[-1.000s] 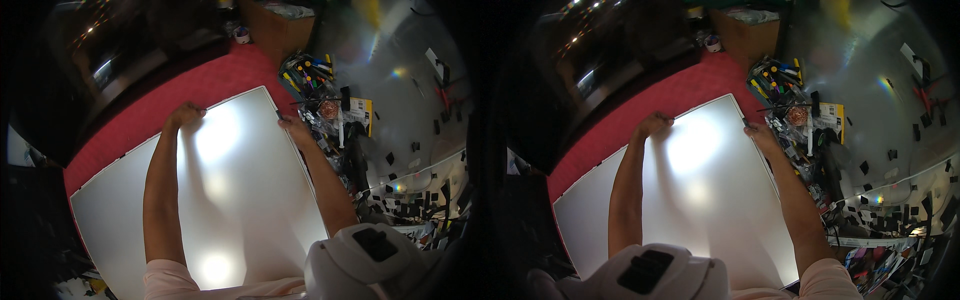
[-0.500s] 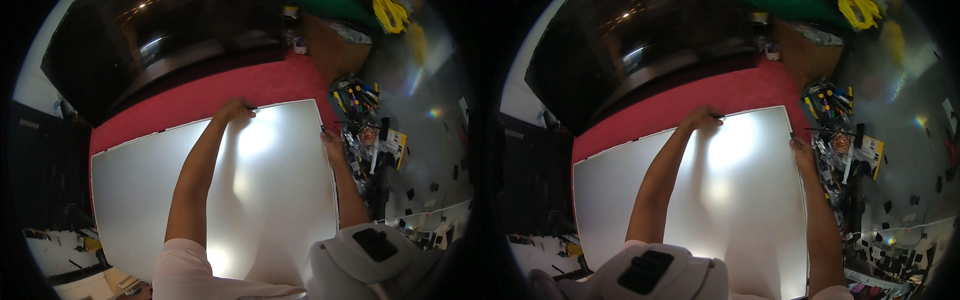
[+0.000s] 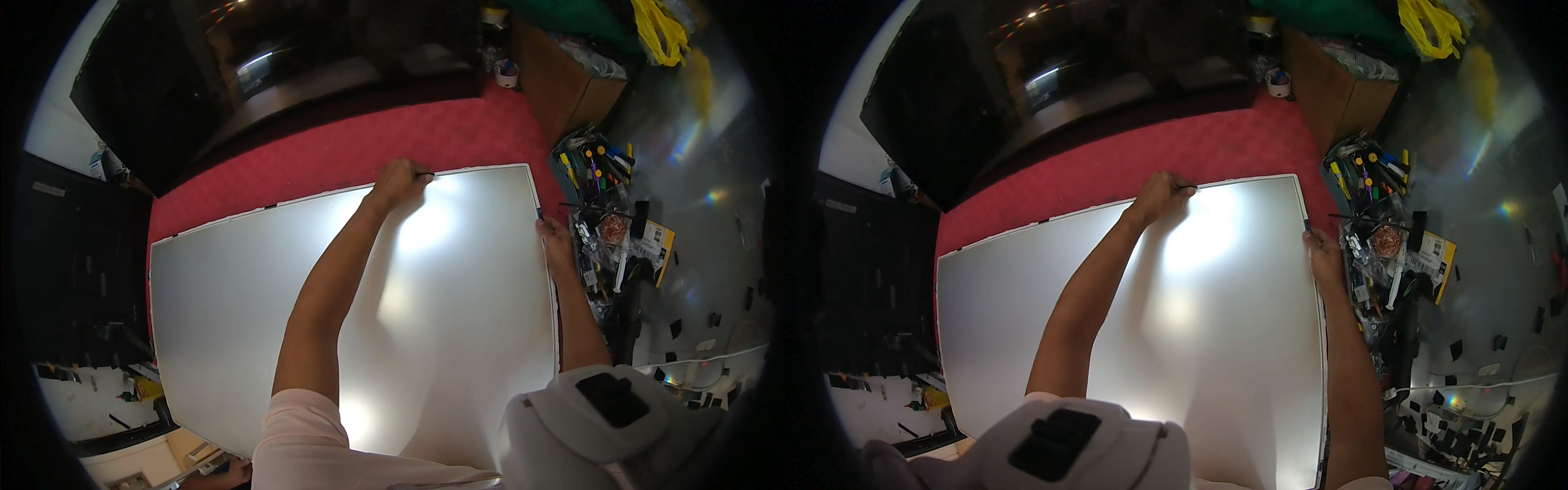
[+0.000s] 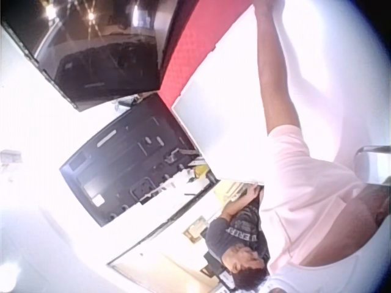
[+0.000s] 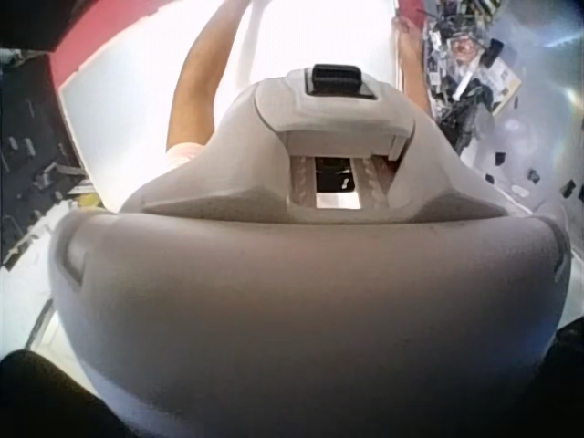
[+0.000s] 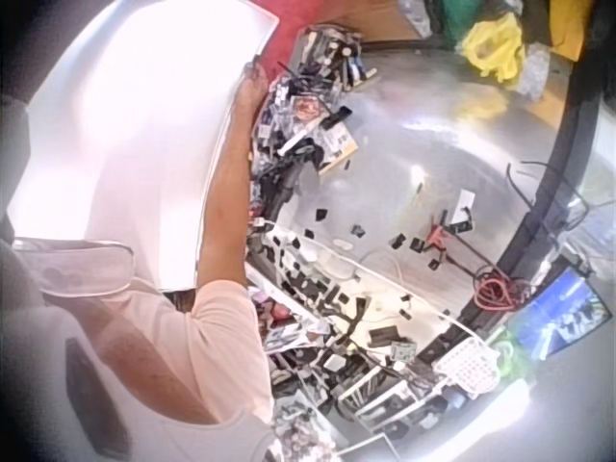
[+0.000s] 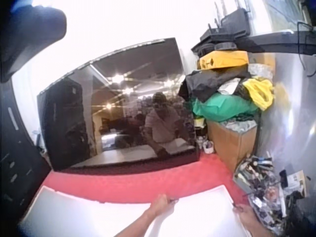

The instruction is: The person works on the edge of a large monitor panel, using a small tool to pry or secure components along the bezel and applying a piece of tape to the top edge.

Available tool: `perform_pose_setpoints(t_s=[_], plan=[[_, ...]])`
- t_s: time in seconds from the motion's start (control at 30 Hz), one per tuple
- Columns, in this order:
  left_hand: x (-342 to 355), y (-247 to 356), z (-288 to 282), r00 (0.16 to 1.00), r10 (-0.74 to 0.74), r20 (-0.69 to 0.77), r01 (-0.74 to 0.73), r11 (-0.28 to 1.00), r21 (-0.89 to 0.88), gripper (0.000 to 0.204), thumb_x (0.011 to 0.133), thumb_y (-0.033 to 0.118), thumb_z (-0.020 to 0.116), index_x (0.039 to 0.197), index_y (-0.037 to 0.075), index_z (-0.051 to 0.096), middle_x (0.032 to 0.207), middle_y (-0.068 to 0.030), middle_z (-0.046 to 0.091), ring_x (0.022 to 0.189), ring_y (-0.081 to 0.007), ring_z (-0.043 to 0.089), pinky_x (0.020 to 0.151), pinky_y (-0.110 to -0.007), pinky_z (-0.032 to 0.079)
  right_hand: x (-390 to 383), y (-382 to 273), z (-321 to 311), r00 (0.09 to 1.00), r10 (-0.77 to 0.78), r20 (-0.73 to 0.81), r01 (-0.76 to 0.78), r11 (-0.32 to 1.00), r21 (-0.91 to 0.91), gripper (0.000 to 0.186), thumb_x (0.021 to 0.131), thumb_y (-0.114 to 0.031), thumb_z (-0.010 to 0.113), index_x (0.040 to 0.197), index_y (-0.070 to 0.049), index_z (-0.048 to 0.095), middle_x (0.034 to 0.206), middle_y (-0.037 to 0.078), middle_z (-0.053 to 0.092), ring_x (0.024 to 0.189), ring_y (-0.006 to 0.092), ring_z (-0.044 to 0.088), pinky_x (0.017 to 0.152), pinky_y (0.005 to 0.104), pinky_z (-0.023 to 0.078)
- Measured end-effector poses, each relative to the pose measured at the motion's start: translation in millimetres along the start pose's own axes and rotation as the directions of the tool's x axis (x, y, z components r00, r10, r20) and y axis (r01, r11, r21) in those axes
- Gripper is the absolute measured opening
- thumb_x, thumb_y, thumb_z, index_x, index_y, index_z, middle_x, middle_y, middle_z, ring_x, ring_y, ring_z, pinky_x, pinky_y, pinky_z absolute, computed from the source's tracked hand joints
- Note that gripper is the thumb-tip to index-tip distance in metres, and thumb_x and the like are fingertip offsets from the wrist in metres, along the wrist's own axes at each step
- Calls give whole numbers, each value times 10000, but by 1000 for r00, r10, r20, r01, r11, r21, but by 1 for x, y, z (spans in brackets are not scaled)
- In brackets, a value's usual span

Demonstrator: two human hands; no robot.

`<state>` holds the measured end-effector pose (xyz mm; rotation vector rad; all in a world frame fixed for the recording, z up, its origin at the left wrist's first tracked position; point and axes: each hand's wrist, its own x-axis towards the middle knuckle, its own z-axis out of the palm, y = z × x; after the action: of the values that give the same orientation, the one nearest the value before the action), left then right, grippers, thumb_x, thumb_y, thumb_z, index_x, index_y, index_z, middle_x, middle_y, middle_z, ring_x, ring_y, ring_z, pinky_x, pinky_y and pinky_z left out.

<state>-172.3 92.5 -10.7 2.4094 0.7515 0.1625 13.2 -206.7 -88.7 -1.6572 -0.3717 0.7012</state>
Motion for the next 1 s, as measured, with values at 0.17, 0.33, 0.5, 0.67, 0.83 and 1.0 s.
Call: perform_pose_setpoints(t_s=[0.17,0.33,0.5,0.67,0.83,1.0], plan=[[-2,-1,2,984,157,-89,-145,982,122,130,844,149,633,856,48,714,752,-156,669,716,-321,639,698,-419,490,-1,-2,2,1000,28,-3,-27,998,53,246,916,-191,601,1044,16,637,903,13,627,831,112,564,794,250,433],[-6,-6,6,976,189,-108,-167,969,182,142,866,136,603,888,44,709,739,-169,661,665,-326,638,642,-421,488,-7,-12,7,1000,29,1,-29,999,15,256,917,-197,602,1051,18,635,908,16,629,838,112,566,794,250,435],[-4,-8,6,973,212,-89,-193,964,183,141,867,132,602,909,40,701,734,-171,658,667,-331,636,646,-429,486,-1,-3,3,1000,24,0,-24,999,31,256,917,-190,601,1059,21,633,915,21,637,842,111,574,797,248,441],[-2,-7,1,981,190,-47,-181,971,153,149,876,132,594,918,35,698,743,-183,655,697,-332,638,666,-433,480,2,4,1,999,32,14,-33,997,68,255,920,-183,596,1068,23,630,927,23,644,847,112,583,803,247,448],[-3,-3,0,987,153,-37,-147,980,135,160,883,145,589,922,34,698,738,-185,653,695,-330,637,681,-435,474,0,0,3,1000,23,2,-23,999,47,254,919,-179,596,1068,25,629,921,24,639,849,115,577,801,249,443],[-3,-5,1,987,153,-52,-145,979,145,173,888,157,585,916,27,695,712,-188,643,678,-330,632,683,-439,470,-1,-4,4,1000,25,-1,-25,999,32,265,914,-179,594,1073,31,626,920,25,636,851,119,573,802,255,440]])
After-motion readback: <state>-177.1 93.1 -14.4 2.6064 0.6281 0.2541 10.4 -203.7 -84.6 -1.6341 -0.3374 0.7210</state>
